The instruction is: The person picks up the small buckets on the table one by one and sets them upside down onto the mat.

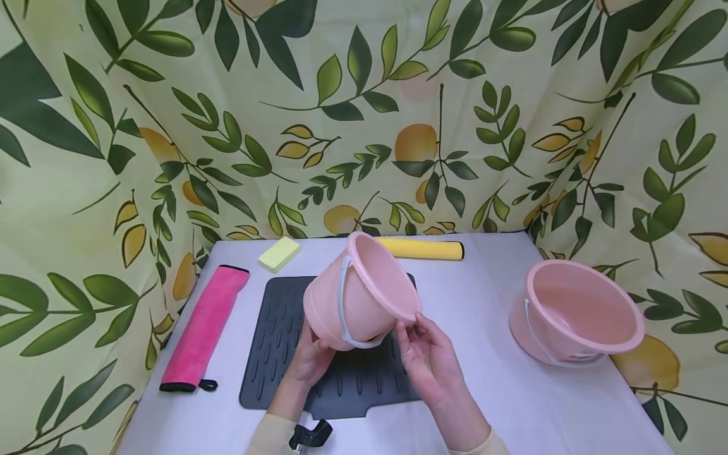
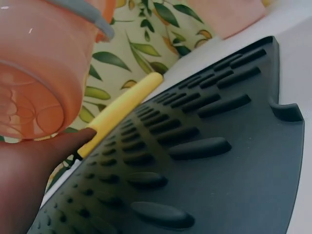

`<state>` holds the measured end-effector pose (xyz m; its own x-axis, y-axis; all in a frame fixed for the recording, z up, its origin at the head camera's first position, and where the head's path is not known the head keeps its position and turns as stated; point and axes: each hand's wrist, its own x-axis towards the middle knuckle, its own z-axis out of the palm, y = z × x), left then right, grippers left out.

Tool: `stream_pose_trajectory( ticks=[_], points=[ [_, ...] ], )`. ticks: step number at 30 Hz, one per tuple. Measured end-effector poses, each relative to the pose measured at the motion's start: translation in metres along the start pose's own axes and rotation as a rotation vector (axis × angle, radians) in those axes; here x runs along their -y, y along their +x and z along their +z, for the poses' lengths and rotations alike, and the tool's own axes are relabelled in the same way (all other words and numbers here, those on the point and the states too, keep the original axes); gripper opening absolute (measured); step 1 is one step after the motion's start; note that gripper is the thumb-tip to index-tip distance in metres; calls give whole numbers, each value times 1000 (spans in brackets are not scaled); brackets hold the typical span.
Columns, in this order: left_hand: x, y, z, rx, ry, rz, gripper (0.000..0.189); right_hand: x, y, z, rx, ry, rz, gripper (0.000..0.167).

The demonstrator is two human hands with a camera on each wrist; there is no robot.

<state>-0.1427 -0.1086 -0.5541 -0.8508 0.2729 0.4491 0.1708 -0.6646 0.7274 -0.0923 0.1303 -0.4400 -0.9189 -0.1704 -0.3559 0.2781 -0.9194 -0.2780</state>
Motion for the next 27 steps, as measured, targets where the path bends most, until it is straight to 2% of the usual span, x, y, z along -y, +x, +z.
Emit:
stream_pose_trajectory(
  ticks=[5, 9, 15, 22, 27],
  points=[
    [-8, -1, 0, -17, 28, -12, 87, 1, 1, 0, 32, -24, -33, 39],
    [-12, -2, -3, -20, 73, -2, 91, -1, 2, -1, 43, -20, -16, 40],
    [-19, -1, -4, -16, 70, 7, 94, -4, 4, -5, 53, -51, -1, 37],
    [-24, 1, -1, -29, 75, -10, 92, -6, 3, -9, 72, -127, -12, 30],
    [-29, 0, -2, -58, 110, -24, 104, -8, 5, -11, 81, -225, -1, 30]
  ],
)
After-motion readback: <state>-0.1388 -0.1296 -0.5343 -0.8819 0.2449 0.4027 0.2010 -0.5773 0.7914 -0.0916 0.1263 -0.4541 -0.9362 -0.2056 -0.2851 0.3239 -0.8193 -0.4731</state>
